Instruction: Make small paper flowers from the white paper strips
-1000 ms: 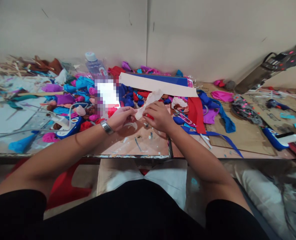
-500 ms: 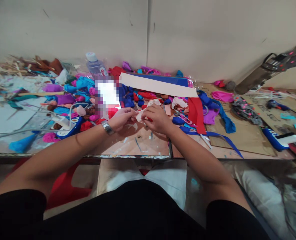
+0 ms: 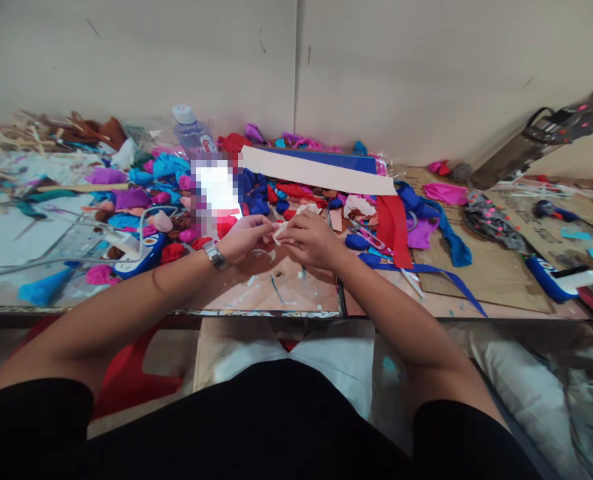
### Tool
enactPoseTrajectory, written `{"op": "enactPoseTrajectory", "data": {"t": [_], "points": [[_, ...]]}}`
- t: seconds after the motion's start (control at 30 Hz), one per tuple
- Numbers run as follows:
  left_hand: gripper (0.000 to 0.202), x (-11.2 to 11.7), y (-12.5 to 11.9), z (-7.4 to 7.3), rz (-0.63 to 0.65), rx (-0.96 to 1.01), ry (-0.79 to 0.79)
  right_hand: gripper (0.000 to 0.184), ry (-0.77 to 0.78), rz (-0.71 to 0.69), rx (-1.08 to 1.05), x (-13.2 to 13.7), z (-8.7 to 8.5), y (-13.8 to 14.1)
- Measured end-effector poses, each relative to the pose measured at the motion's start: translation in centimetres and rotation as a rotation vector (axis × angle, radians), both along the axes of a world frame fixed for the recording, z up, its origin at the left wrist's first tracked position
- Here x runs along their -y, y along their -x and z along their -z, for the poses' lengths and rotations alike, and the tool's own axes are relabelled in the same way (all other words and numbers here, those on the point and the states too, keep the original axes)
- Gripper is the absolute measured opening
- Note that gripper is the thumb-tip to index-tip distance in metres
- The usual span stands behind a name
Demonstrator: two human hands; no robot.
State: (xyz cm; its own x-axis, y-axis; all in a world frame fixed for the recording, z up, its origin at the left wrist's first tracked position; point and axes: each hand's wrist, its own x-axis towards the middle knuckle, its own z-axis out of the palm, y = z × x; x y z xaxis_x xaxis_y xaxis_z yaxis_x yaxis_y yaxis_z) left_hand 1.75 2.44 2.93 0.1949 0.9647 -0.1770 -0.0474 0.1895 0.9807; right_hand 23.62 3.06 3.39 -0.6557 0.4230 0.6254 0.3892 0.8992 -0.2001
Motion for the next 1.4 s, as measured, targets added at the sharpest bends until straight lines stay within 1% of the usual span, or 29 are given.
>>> {"op": "enactPoseTrajectory", "data": {"t": [0.23, 0.43, 0.5, 0.57, 0.7, 0.8, 0.87, 0.97, 1.1, 1.27, 1.4], "points": [[0.035, 0.3, 0.0, -0.6, 0.043, 0.051, 0.070, 0.008, -0.054, -0.052, -0.034, 0.0, 0.1, 0.2], [0.030, 0.2, 0.1, -0.3, 0.074, 0.147, 0.064, 0.010, -0.041, -0.049, -0.080, 0.3, -0.2, 0.3], [0.026, 0.1, 0.1, -0.2, 0.067, 0.171, 0.008, 0.010, -0.053, -0.049, -0.111, 0.4, -0.4, 0.2], [0.025, 0.0, 0.2, 0.0, 0.056, 0.152, -0.089, 0.012, -0.068, -0.005, -0.157, 0.4, -0.7, 0.1], [0.030, -0.1, 0.3, 0.5, 0.092, 0.074, -0.306, 0.020, -0.067, 0.185, -0.228, 0.2, -0.9, -0.4], [0.034, 0.0, 0.4, 0.9, 0.141, 0.010, -0.440, 0.024, -0.083, 0.298, -0.197, 0.2, -1.0, -0.7], [0.034, 0.1, 0.4, 1.1, 0.142, -0.037, -0.496, 0.026, -0.082, 0.335, -0.148, 0.3, -1.1, -0.8], [0.031, 0.2, 0.5, 1.2, 0.126, -0.120, -0.549, 0.023, -0.053, 0.327, -0.106, 0.4, -1.3, -0.8], [0.030, 0.2, 0.6, 0.9, 0.124, -0.220, -0.590, 0.017, -0.003, 0.262, -0.074, 0.4, -1.4, -0.7], [0.031, 0.2, 0.7, 0.7, 0.102, -0.262, -0.613, 0.017, 0.007, 0.220, -0.011, 0.2, -0.9, -0.6], [0.031, 0.2, 0.9, 0.8, 0.125, -0.301, -0.640, 0.019, 0.014, 0.220, -0.007, 0.1, -0.6, -0.6]]}}
